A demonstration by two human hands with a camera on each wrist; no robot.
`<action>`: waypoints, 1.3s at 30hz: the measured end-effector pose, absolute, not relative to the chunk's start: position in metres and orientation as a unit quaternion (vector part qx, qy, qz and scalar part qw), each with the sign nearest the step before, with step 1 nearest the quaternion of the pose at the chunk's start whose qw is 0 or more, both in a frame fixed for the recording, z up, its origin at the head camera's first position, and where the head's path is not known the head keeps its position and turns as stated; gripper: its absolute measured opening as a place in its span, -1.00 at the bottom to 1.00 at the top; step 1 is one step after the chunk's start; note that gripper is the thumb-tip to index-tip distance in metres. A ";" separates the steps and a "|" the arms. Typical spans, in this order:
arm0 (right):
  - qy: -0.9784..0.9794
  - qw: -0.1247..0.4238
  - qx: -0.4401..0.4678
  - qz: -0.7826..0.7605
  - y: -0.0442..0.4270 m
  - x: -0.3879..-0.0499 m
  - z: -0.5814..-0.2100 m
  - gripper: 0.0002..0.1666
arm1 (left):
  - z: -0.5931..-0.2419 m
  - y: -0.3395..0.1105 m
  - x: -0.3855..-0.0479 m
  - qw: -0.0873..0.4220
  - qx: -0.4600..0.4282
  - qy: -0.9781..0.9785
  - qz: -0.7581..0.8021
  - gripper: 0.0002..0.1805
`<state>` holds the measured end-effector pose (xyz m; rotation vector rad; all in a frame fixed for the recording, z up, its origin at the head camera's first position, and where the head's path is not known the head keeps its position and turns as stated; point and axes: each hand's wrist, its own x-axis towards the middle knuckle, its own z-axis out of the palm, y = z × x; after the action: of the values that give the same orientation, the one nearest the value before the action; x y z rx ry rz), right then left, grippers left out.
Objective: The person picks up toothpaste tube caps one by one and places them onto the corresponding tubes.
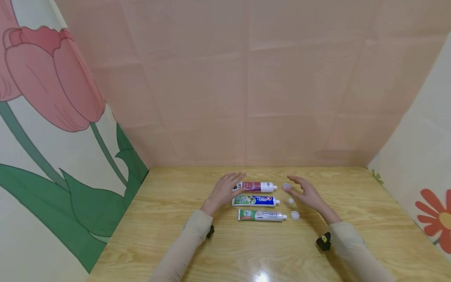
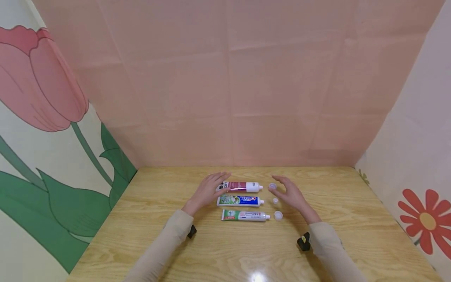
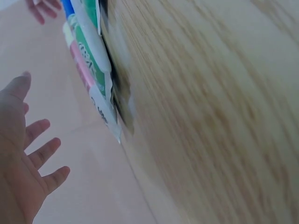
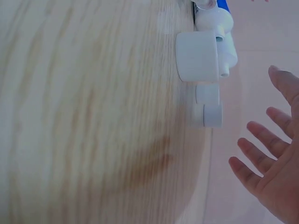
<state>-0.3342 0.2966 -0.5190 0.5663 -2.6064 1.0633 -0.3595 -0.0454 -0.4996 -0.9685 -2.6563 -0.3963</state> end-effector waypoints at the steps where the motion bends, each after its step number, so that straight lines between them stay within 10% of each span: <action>1: -0.900 0.131 0.195 0.368 0.297 -0.334 -0.519 -0.33 | -0.501 -0.045 -0.361 0.141 -0.336 -0.921 -0.140 -0.35; 39: -0.913 0.054 0.149 0.376 0.305 -0.346 -0.531 -0.36 | -0.511 -0.027 -0.383 0.027 -0.343 -0.927 -0.147 -0.34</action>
<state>-0.3455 0.3047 -0.5306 0.4538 -2.7741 1.1414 -0.3829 -0.0268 -0.5113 -1.0609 -2.8644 -0.4551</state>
